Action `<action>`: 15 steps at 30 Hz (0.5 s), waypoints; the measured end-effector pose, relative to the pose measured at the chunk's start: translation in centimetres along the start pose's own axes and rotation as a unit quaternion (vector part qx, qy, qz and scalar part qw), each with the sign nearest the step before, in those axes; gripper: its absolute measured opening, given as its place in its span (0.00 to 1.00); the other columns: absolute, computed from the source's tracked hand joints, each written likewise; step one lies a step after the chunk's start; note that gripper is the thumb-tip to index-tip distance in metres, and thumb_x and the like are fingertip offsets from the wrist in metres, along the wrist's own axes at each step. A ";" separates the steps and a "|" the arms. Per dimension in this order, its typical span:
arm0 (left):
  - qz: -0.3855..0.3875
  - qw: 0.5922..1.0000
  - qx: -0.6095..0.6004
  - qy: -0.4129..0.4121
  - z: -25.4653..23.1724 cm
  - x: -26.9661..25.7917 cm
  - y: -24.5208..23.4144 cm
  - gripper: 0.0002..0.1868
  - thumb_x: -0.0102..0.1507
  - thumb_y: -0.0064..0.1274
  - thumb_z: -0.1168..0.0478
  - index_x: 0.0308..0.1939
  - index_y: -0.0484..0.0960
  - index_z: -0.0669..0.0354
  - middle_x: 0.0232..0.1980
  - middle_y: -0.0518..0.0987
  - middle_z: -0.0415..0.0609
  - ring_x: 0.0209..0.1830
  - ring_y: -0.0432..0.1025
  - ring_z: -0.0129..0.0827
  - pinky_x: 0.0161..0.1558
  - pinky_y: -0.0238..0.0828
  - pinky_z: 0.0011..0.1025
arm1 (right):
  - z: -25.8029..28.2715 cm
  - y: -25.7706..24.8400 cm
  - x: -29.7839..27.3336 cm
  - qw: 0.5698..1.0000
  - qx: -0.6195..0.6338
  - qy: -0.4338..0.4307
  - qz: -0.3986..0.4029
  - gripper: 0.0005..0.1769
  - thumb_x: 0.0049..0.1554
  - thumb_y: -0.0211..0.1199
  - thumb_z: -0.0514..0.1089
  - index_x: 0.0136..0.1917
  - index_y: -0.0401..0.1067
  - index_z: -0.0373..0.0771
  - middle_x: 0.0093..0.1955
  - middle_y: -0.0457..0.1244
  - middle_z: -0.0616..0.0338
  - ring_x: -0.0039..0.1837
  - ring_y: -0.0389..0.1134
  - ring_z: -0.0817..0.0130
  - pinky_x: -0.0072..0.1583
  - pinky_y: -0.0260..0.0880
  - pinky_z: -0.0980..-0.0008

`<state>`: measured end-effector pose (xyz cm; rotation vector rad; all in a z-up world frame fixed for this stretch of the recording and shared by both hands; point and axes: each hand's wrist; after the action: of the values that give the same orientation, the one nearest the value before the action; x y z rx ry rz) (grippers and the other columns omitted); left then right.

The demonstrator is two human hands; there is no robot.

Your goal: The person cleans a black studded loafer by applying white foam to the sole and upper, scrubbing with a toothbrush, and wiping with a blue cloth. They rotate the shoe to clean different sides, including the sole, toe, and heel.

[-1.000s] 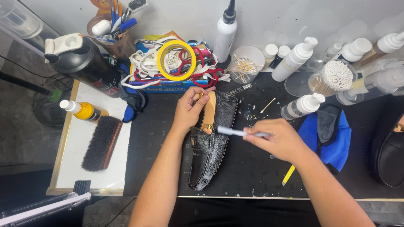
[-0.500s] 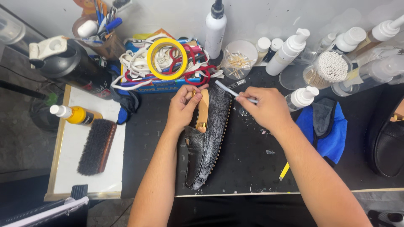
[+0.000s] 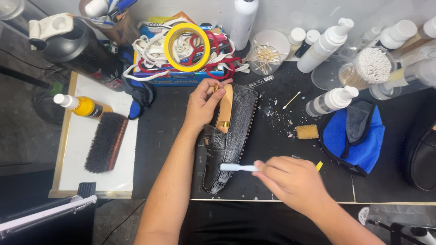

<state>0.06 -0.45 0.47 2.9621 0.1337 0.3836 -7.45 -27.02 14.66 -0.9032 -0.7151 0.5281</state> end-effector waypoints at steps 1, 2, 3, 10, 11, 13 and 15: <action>0.000 1.000 -0.007 -0.003 0.1 -0.1 0.1 0.05 0.73 0.49 0.66 0.50 0.72 0.65 0.49 0.84 0.56 0.69 0.73 0.39 0.64 0.69 0.28 | 0.5 0.0 -0.6 1.000 -0.016 -0.016 -0.017 0.12 0.55 0.69 0.45 0.32 0.73 0.40 0.30 0.62 0.61 0.31 0.64 0.64 0.33 0.61 0.63; 0.001 1.000 -0.015 -0.006 0.2 -0.1 0.1 0.06 0.73 0.49 0.66 0.50 0.72 0.65 0.50 0.84 0.56 0.69 0.73 0.39 0.64 0.69 0.28 | 0.8 -0.1 -0.9 0.999 -0.040 -0.020 -0.025 0.11 0.54 0.69 0.44 0.34 0.73 0.40 0.31 0.62 0.62 0.32 0.64 0.64 0.33 0.61 0.64; 0.003 1.000 -0.026 -0.007 0.4 -0.2 0.2 0.06 0.73 0.49 0.66 0.50 0.72 0.65 0.51 0.84 0.56 0.69 0.73 0.39 0.64 0.69 0.28 | 1.0 -0.4 -1.2 0.997 -0.064 -0.022 -0.032 0.09 0.54 0.69 0.43 0.35 0.74 0.39 0.32 0.62 0.62 0.33 0.64 0.64 0.34 0.61 0.64; 0.009 0.999 -0.044 -0.002 0.9 -0.1 0.1 0.06 0.73 0.49 0.65 0.51 0.71 0.65 0.55 0.83 0.57 0.69 0.72 0.40 0.66 0.69 0.29 | 3.4 -1.1 -1.5 0.995 -0.041 -0.089 0.008 0.06 0.54 0.69 0.41 0.38 0.74 0.39 0.31 0.58 0.64 0.31 0.61 0.69 0.32 0.59 0.66; 0.005 0.999 -0.041 -0.005 0.8 -0.1 0.1 0.06 0.73 0.49 0.66 0.51 0.71 0.65 0.55 0.83 0.57 0.69 0.72 0.40 0.66 0.69 0.29 | 3.6 -1.0 -1.7 0.994 -0.038 -0.105 0.010 0.06 0.54 0.69 0.41 0.39 0.74 0.39 0.32 0.58 0.64 0.32 0.60 0.69 0.32 0.59 0.66; 0.008 1.000 -0.023 0.001 0.8 -0.2 0.0 0.06 0.74 0.49 0.66 0.52 0.71 0.66 0.52 0.84 0.58 0.70 0.72 0.40 0.66 0.68 0.29 | 3.7 -0.7 -2.5 0.990 -0.033 -0.136 0.013 0.05 0.54 0.68 0.40 0.40 0.74 0.38 0.33 0.59 0.64 0.32 0.60 0.69 0.34 0.60 0.66; 0.009 1.000 -0.016 0.001 0.8 -0.2 0.0 0.06 0.74 0.49 0.66 0.52 0.71 0.66 0.51 0.84 0.59 0.71 0.72 0.41 0.66 0.67 0.28 | 3.9 0.1 -3.2 0.990 -0.018 -0.138 0.021 0.04 0.54 0.68 0.39 0.41 0.74 0.38 0.34 0.59 0.65 0.33 0.61 0.70 0.34 0.61 0.68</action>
<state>0.09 -0.54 -0.34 2.9338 0.0996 0.3885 -12.44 -27.15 15.18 -0.8899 -0.9603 0.6888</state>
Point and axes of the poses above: each hand's wrist, its own x-axis towards the middle knuckle, its own y-axis out of the palm, z = x × y
